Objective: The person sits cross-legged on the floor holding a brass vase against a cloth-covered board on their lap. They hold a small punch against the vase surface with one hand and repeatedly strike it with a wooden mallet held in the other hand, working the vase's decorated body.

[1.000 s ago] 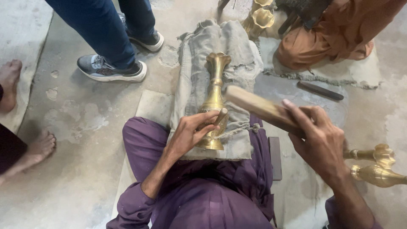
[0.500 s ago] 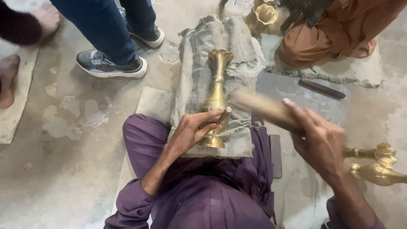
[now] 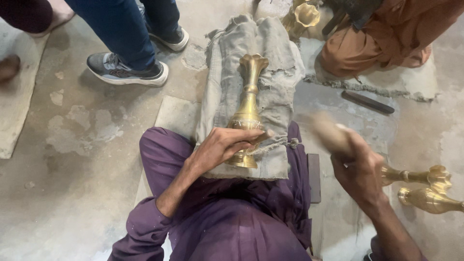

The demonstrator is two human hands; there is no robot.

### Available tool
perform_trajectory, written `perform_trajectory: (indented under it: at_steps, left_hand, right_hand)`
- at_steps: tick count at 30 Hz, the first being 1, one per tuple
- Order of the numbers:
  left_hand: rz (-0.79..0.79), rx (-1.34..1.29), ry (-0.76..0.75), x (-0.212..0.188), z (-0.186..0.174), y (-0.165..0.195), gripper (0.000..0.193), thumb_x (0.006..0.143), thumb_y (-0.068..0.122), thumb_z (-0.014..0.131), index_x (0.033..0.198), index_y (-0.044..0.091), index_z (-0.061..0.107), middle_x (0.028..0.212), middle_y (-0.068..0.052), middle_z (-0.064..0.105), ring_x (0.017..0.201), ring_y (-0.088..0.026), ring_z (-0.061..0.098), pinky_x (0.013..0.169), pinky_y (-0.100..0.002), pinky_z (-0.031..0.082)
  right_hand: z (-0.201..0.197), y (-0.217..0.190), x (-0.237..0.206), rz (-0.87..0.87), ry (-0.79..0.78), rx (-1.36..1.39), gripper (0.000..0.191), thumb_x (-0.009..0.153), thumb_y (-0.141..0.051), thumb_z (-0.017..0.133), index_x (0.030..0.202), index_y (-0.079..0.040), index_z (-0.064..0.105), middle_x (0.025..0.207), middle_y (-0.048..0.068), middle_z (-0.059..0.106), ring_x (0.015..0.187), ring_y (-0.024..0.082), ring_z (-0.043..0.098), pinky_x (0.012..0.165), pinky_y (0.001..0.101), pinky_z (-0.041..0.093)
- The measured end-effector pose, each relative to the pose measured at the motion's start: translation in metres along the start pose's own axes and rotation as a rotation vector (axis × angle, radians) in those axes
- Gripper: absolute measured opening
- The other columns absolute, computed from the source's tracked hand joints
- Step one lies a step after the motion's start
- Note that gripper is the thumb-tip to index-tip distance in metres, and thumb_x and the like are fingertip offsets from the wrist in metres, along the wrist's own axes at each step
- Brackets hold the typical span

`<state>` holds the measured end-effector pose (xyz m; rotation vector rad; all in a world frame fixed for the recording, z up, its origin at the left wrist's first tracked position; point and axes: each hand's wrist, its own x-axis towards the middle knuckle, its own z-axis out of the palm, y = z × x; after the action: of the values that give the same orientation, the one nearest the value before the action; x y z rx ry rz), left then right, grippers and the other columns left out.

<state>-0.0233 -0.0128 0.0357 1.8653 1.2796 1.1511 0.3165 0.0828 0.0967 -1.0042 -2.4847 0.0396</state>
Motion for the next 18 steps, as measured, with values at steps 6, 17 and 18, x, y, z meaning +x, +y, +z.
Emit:
perform_trajectory:
  at_steps: [6, 17, 18]
  left_hand:
    - [0.088, -0.015, -0.101, 0.006, -0.004, 0.003, 0.044, 0.093, 0.016, 0.069, 0.136, 0.021, 0.065, 0.124, -0.005, 0.076, 0.105, -0.024, 0.077, 0.091, -0.038, 0.062]
    - [0.02, 0.147, -0.291, 0.015, -0.006, 0.002, 0.048, 0.089, 0.02, 0.072, 0.136, 0.029, 0.065, 0.112, -0.001, 0.078, 0.089, -0.018, 0.078, 0.08, -0.038, 0.064]
    - [-0.013, 0.129, -0.307, 0.013, -0.005, 0.001, 0.048, 0.09, 0.018, 0.071, 0.137, 0.029, 0.065, 0.112, -0.001, 0.078, 0.086, -0.017, 0.078, 0.079, -0.037, 0.064]
  right_hand:
    - [0.022, 0.02, -0.017, -0.058, 0.117, 0.039, 0.045, 0.093, -0.01, 0.075, 0.135, -0.019, 0.062, 0.102, 0.007, 0.075, 0.078, 0.019, 0.071, 0.062, 0.032, 0.057]
    - [0.056, 0.034, -0.044, -0.057, 0.005, -0.183, 0.03, 0.097, -0.006, 0.076, 0.123, -0.014, 0.063, 0.102, 0.008, 0.075, 0.079, 0.023, 0.074, 0.066, 0.0384, 0.059]
    - [0.053, 0.034, -0.045, -0.005, 0.002, -0.134, 0.034, 0.095, -0.007, 0.075, 0.125, -0.012, 0.061, 0.105, 0.01, 0.075, 0.082, 0.024, 0.074, 0.069, 0.0392, 0.059]
